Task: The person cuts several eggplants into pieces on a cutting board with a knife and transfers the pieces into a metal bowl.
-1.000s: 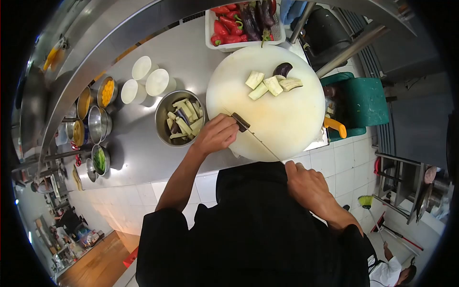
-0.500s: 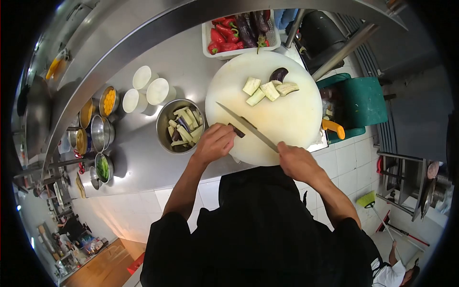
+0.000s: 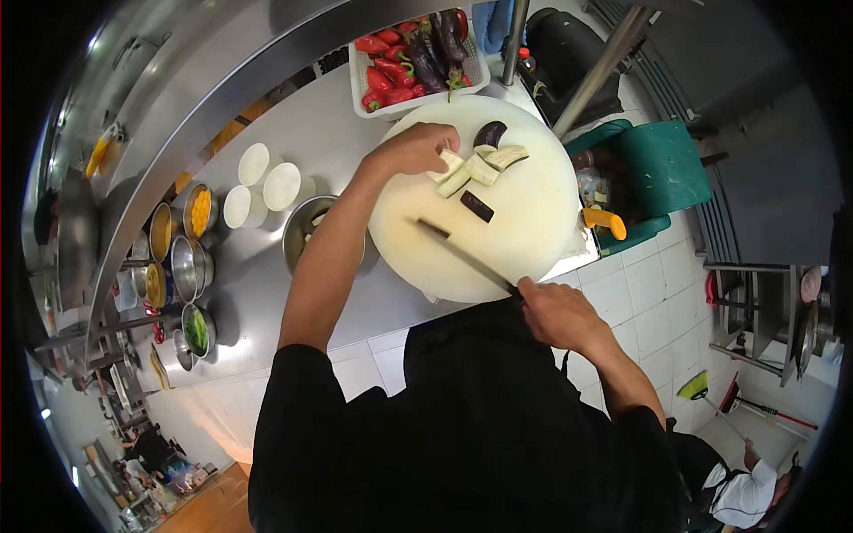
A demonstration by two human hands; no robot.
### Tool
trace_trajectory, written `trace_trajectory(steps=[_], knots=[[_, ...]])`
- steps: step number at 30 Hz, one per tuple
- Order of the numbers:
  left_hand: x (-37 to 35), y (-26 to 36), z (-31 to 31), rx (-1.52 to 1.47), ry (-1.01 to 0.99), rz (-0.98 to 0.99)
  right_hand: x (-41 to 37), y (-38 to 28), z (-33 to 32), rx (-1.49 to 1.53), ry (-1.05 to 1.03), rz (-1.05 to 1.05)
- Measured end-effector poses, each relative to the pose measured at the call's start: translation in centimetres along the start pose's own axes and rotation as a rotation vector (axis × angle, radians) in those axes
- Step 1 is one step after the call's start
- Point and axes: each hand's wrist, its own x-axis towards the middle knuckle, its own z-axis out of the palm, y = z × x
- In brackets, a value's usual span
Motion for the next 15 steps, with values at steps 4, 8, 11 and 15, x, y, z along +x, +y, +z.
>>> trace_trajectory(steps=[4, 8, 11, 15], knots=[[-5.3, 3.3, -1.3, -0.193, 0.439, 0.002, -0.9, -0.4, -0.4, 0.073, -0.034, -0.019], [-11.6, 5.3, 3.8, 0.046, 0.746, 0.176, -0.3, 1.3, -0.1, 0.114, -0.03, 0.02], [-13.3, 3.5, 11.4, 0.181, 0.785, 0.321, 0.0, 2.6, -1.1, 0.107, 0.024, 0.09], [-15.6, 3.8, 14.9, 0.134, 0.706, 0.362, 1.1, 0.1, -1.5, -0.011, 0.053, 0.098]])
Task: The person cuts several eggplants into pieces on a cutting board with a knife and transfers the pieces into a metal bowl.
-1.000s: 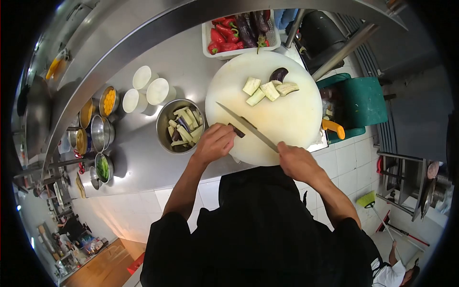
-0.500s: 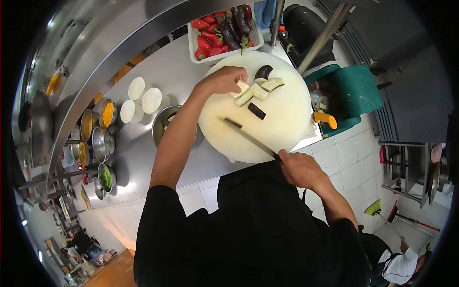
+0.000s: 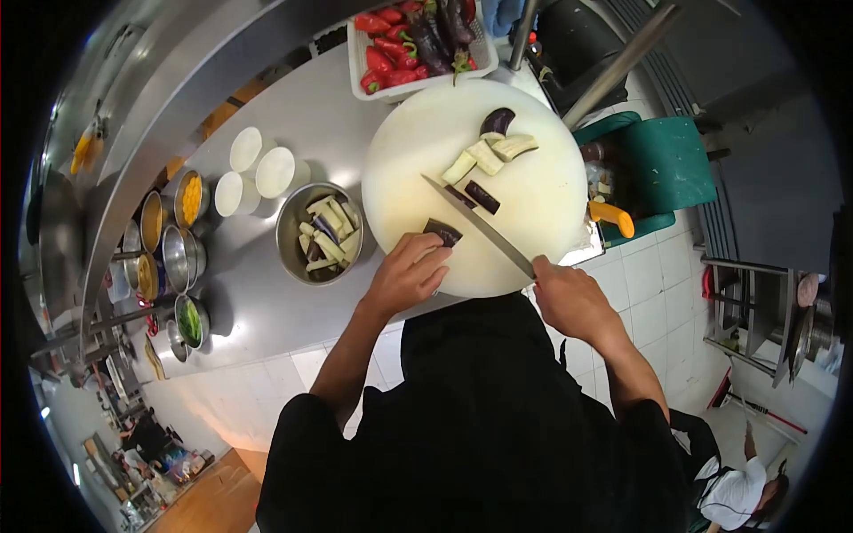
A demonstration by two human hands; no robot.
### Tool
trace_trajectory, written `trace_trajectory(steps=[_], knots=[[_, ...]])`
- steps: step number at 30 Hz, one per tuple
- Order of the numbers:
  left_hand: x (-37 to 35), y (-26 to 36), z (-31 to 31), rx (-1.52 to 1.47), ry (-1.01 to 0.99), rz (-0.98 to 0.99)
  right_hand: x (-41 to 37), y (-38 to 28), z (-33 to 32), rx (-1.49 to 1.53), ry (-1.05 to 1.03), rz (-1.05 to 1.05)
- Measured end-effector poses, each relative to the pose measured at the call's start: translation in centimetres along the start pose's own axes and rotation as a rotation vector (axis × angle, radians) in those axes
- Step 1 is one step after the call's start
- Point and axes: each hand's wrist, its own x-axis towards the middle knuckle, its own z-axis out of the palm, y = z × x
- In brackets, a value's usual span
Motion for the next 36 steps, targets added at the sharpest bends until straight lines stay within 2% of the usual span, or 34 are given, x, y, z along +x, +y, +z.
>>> trace_trajectory(steps=[5, 12, 19, 22, 25, 28, 30, 32, 34, 36], knots=[[0.0, -1.6, 0.3, 0.043, 0.091, 0.052, -1.5, -3.1, 1.2, -0.165, 0.066, -0.09], [0.7, -2.5, 0.6, 0.1, 0.13, 0.166, -5.8, -3.1, -1.0, -0.177, -0.092, -0.005], [0.8, -2.7, 0.5, 0.102, 0.139, 0.169, -1.5, -3.0, 2.6, -0.065, -0.024, -0.078], [0.9, -2.5, 0.6, 0.105, 0.136, 0.158, 2.1, -2.1, 3.6, -0.017, 0.02, -0.089], [0.8, -2.5, -0.2, 0.01, 0.173, 0.146, 0.8, -0.8, 1.2, 0.028, -0.006, -0.058], [2.0, -2.5, -2.3, 0.003, 0.339, -0.016, -2.4, 1.1, -0.1, 0.045, 0.039, -0.009], [5.6, -2.4, -3.8, 0.108, 0.35, -0.102, -3.6, 0.6, 0.1, 0.012, 0.003, -0.045], [10.2, -2.9, -4.6, 0.009, 0.1, -0.208, -4.1, -0.1, 0.7, 0.031, -0.027, -0.124], [13.9, -4.5, -3.0, -0.115, -0.167, -0.232, -3.0, -1.3, 1.8, 0.048, -0.111, -0.201], [16.2, -7.0, 0.0, -0.051, -0.435, -0.302, -1.8, -0.7, 2.4, 0.048, -0.117, -0.188]])
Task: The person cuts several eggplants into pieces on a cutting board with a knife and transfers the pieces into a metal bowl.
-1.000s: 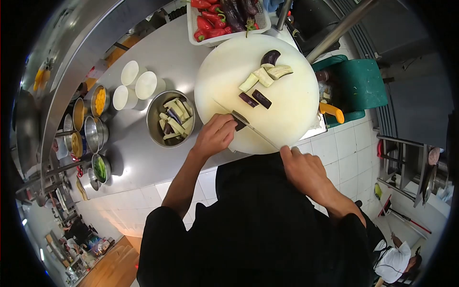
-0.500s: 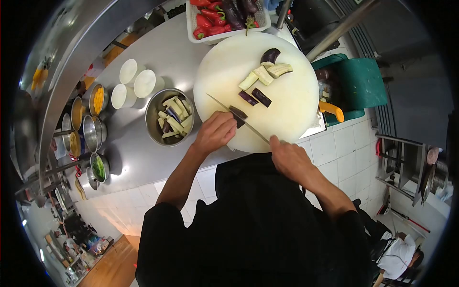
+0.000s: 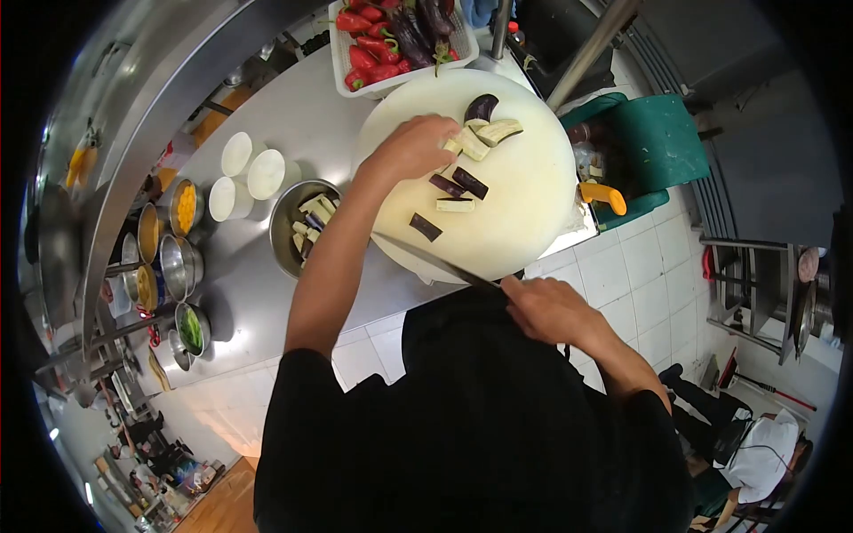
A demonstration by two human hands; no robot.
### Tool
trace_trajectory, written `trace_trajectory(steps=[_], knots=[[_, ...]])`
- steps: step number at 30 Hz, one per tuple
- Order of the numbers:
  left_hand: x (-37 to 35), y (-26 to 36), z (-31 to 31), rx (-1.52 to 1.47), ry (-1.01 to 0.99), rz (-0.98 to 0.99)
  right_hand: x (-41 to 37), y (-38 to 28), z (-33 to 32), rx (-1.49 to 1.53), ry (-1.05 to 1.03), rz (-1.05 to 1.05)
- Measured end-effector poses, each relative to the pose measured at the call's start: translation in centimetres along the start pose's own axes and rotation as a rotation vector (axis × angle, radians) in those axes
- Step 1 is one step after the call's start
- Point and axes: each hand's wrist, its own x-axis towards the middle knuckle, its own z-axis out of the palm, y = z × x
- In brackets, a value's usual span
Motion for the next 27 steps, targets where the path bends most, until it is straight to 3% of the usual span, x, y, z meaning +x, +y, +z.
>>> trace_trajectory(steps=[1, 4, 9, 12, 15, 17, 19, 23, 27], knots=[[0.8, 0.1, 0.3, 0.045, -0.126, -0.047, 0.5, 0.3, 0.0, 0.001, -0.001, 0.005], [1.3, 0.0, 0.8, 0.033, -0.211, -0.106, -0.2, 2.8, -0.9, 0.083, 0.059, 0.067], [-1.5, -2.7, -0.8, -0.186, -0.008, -0.064, -1.0, 1.8, -0.5, 0.143, -0.018, 0.035], [-5.7, 0.6, -3.4, -0.074, 0.221, -0.018, -1.2, 3.2, -0.7, 0.119, 0.03, 0.096], [-10.2, 2.1, 0.1, -0.052, 0.39, 0.245, -1.6, 4.1, -1.7, 0.162, 0.037, 0.202], [-12.5, 1.2, 4.6, 0.086, 0.415, 0.379, -1.4, 3.9, -1.9, 0.137, 0.06, 0.201], [-14.5, 1.1, 6.5, 0.12, 0.355, 0.359, -0.8, 2.5, -1.5, 0.043, 0.117, 0.217], [-15.9, 0.7, 7.2, 0.127, 0.437, 0.313, 0.8, -1.2, -0.9, -0.118, 0.187, 0.194], [-15.0, 0.1, 6.9, 0.224, 0.473, 0.406, -0.4, -2.5, -0.5, -0.216, 0.178, 0.146]])
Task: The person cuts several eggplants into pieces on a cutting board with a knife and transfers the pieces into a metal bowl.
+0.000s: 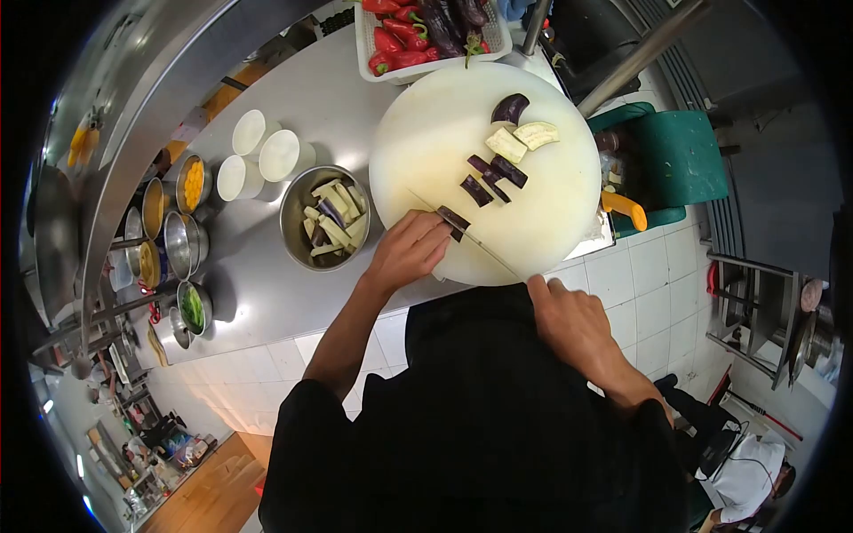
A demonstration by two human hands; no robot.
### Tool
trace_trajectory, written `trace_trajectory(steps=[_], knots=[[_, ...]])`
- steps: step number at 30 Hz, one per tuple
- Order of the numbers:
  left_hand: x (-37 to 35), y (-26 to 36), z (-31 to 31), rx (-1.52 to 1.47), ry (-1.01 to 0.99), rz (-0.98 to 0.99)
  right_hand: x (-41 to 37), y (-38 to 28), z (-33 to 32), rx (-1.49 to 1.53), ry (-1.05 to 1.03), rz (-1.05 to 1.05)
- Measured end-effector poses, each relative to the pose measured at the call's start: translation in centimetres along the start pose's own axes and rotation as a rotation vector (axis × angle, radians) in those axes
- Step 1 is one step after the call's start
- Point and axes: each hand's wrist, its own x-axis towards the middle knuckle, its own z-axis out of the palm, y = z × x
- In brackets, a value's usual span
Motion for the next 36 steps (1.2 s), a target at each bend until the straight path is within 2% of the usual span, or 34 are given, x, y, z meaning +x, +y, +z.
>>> trace_trajectory(steps=[2, 6, 11, 14, 17, 18, 21, 25, 27, 31, 34, 36], knots=[[-0.3, -0.7, 0.6, 0.076, -0.003, 0.092, -1.3, 0.2, -0.5, -0.014, -0.023, 0.0], [-0.4, -0.7, 1.0, 0.044, 0.035, 0.072, -2.2, 0.4, -1.1, -0.003, -0.072, 0.016], [0.2, -0.5, 0.9, 0.023, 0.055, 0.065, 3.5, 0.9, 2.1, 0.116, -0.061, -0.039], [-0.2, -0.5, 0.7, -0.039, 0.015, -0.003, 4.8, 2.3, 1.9, 0.126, -0.084, -0.037], [0.4, -0.4, -0.6, -0.25, 0.179, -0.173, 2.4, 3.7, -0.6, 0.192, -0.076, 0.068], [1.1, -0.3, -1.3, -0.22, 0.227, -0.246, 1.4, 3.9, -0.7, 0.181, -0.056, 0.094], [7.6, -1.1, -3.6, -0.162, 0.059, -0.318, -0.6, 3.2, -0.7, 0.185, -0.064, -0.003], [14.8, -4.9, 1.0, -0.279, -0.216, -0.303, 0.5, 2.3, 1.0, 0.195, -0.146, -0.126], [16.5, -6.5, 3.9, -0.239, -0.355, -0.23, 0.9, 3.2, 1.3, 0.188, -0.139, -0.075], [18.1, -6.7, 3.5, -0.319, -0.596, -0.21, 0.0, 4.2, 0.2, 0.194, -0.123, 0.036], [18.0, -6.2, 2.3, -0.268, -0.702, -0.187, -0.1, 2.8, 0.4, 0.211, -0.167, -0.037], [17.5, -6.1, 0.9, -0.365, -0.542, -0.222, 0.6, 3.1, 1.4, 0.251, -0.144, -0.058]])
